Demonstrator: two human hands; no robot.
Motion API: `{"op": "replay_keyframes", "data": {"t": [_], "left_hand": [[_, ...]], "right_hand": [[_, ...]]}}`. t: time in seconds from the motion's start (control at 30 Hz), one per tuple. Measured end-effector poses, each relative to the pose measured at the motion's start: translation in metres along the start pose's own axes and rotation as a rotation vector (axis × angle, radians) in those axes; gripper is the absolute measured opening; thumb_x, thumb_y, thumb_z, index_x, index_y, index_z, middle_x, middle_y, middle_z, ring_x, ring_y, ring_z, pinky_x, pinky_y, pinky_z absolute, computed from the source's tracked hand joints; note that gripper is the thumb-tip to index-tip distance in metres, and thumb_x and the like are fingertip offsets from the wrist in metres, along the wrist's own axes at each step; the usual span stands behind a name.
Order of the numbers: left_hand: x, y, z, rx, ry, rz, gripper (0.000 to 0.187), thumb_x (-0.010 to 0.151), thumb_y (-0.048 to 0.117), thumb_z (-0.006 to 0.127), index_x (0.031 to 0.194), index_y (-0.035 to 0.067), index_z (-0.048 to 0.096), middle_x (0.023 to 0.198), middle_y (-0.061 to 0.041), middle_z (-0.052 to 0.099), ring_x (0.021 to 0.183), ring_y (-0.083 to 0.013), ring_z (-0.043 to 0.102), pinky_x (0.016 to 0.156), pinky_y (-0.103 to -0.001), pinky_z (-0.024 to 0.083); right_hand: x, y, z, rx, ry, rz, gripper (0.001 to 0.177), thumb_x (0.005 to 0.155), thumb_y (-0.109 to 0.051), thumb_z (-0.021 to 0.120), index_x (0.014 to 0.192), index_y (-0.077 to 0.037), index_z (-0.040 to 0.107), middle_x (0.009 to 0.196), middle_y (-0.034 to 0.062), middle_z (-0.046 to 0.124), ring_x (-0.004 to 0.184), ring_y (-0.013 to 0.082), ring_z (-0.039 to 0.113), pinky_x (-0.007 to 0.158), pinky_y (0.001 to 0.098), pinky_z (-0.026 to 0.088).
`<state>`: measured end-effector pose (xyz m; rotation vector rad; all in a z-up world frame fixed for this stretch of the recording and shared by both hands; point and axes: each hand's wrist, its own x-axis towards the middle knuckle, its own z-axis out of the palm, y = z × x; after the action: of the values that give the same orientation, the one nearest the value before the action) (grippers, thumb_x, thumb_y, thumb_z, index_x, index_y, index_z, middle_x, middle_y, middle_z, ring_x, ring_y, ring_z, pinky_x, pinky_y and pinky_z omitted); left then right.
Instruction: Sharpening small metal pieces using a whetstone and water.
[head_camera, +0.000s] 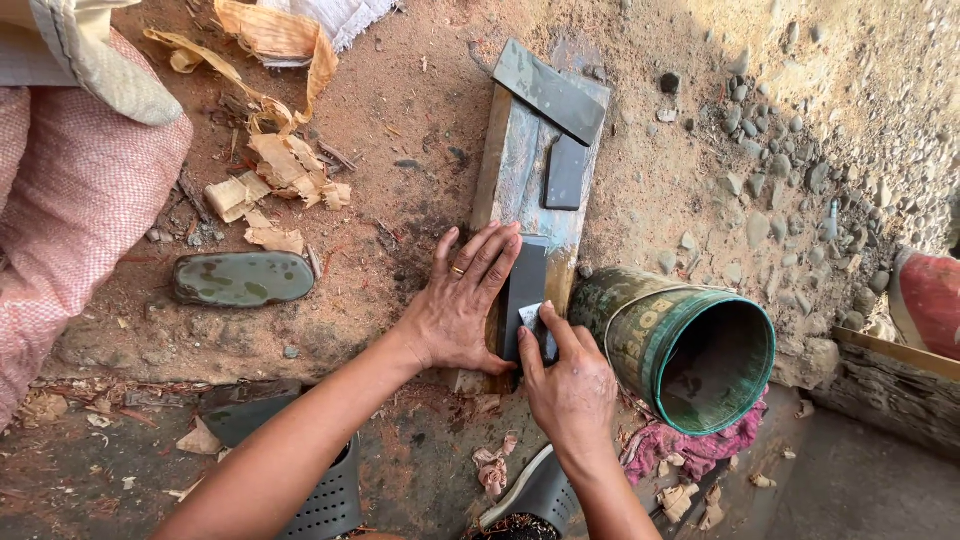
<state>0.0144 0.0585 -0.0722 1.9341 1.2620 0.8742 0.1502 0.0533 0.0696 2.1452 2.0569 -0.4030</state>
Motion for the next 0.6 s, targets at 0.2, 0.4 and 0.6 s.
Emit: {"op": "replay_keyframes", "data": {"t": [0.2,0.4,0.6], "left_hand": [[-0.002,0.005,-0.005,0.024,-0.008,-0.029,0.165,0.043,0.082,0.083,0.16,0.001,-0.001,0.168,-0.02,0.013,0.157,-0.0395,0.009,0.125,-0.061,-0.001],[0.0,0.004,-0.004,-0.001,-0.018,-0.062,0.167,0.042,0.082,0.086,0.159,0.0,-0.001,0.166,-0.02,0.014,0.155,-0.0394,0.007,0.123,-0.061,-0.002],[0.0,0.004,-0.003,0.021,-0.092,-0.105,0.171,0.036,0.083,0.084,0.157,0.002,-0.005,0.166,-0.018,0.012,0.155,-0.0386,0.006,0.124,-0.061,-0.002]], "right_hand": [[0.019,0.002,-0.003,0.033,0.064,-0.07,0.041,0.092,-0.036,0.072,0.123,-0.01,0.073,0.094,0.0173,0.071,0.084,0.038,0.071,0.073,0.0486,0.056],[0.01,0.001,-0.004,-0.008,-0.138,0.053,0.046,0.088,-0.038,0.07,0.126,-0.012,0.071,0.085,0.0168,0.069,0.076,0.0329,0.073,0.073,0.048,0.056],[0.024,-0.002,-0.004,-0.016,0.025,-0.099,0.044,0.094,-0.036,0.07,0.128,-0.008,0.071,0.091,0.0197,0.069,0.08,0.0345,0.071,0.072,0.0474,0.057]]}}
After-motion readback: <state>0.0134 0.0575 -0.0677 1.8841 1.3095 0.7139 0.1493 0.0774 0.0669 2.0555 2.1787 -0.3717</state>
